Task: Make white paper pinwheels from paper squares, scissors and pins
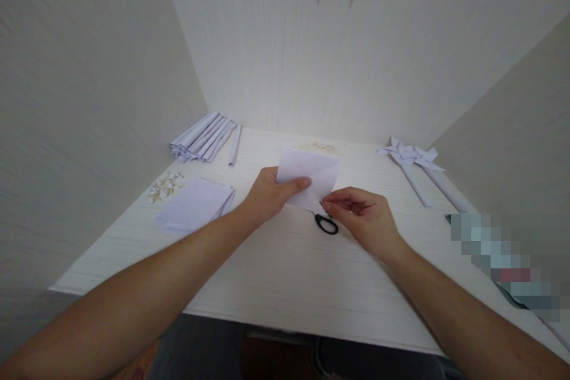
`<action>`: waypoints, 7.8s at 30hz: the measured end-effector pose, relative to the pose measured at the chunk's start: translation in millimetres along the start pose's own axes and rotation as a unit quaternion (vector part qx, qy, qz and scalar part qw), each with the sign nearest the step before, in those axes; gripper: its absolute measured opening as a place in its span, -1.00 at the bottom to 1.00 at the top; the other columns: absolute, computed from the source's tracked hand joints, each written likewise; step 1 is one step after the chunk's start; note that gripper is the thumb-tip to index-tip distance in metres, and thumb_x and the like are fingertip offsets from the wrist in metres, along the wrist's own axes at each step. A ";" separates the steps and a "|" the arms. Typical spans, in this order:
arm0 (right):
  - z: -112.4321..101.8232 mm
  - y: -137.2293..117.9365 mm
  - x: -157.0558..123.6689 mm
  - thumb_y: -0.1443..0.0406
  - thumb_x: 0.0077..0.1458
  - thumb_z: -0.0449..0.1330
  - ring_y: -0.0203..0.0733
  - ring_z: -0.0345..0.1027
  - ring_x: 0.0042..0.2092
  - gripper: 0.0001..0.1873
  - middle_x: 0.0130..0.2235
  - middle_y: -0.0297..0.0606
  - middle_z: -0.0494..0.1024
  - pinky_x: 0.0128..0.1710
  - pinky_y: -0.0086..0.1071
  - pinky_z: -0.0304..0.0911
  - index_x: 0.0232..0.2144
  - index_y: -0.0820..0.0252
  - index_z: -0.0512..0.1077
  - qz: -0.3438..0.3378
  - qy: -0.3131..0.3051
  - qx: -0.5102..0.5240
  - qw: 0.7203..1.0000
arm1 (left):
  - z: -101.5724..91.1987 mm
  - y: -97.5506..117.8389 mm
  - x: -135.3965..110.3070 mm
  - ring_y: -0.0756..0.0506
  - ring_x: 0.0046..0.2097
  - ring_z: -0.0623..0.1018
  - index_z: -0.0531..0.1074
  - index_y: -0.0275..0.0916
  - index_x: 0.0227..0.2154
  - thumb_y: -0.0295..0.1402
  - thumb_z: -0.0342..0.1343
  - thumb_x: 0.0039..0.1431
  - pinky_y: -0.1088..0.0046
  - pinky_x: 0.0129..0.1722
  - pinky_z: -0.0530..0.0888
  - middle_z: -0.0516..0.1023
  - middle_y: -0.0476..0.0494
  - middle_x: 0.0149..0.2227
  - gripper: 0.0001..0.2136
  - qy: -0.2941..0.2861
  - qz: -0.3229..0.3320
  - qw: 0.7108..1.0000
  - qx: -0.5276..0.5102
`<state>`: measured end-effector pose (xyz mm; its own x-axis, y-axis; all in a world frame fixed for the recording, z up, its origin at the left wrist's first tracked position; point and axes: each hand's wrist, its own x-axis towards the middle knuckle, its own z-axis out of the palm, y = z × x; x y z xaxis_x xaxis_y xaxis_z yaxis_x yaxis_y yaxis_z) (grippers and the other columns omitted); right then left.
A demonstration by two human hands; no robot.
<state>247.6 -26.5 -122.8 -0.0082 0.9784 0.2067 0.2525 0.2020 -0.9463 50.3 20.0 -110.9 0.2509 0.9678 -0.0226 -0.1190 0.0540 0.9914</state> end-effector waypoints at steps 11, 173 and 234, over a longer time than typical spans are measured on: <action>0.4 -0.3 1.0 0.17 -0.10 0.45 -0.20 0.50 -0.41 -0.81 -0.41 -0.24 0.67 -0.39 -0.33 0.39 -0.42 0.13 0.61 0.010 0.020 0.039 0.999 | 1.2 0.4 -0.9 -0.17 -0.26 0.63 0.62 -0.36 -0.27 -0.16 0.39 -0.07 0.34 -0.27 0.53 0.70 -0.26 -0.22 -0.63 0.020 0.005 0.999 0.044; -0.5 -0.8 3.5 0.18 -0.01 0.41 -0.20 0.51 -0.35 -0.79 -0.40 -0.27 0.62 -0.32 -0.31 0.44 -0.36 0.14 0.52 -0.002 -0.014 0.082 0.997 | 0.8 4.7 -1.2 -0.16 -0.29 0.64 0.63 -0.36 -0.24 -0.13 0.38 -0.05 0.35 -0.30 0.55 0.70 -0.23 -0.25 -0.60 0.028 0.024 0.998 0.049; -7.5 -7.8 -1.5 0.16 0.02 0.40 -0.17 0.54 -0.32 -0.82 -0.34 -0.25 0.68 -0.28 -0.29 0.46 -0.33 0.10 0.62 -0.032 0.003 0.042 0.999 | -0.2 9.2 0.1 -0.29 -0.11 0.65 0.61 -0.37 -0.19 -0.15 0.44 -0.15 0.15 -0.08 0.56 0.67 -0.37 -0.06 -0.52 0.004 -0.017 1.000 0.022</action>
<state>252.9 -29.8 -113.9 -0.0166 0.9632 0.2683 0.1698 0.2671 -0.9486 49.0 20.6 -101.8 0.2471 0.9672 -0.0580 -0.0687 0.0772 0.9946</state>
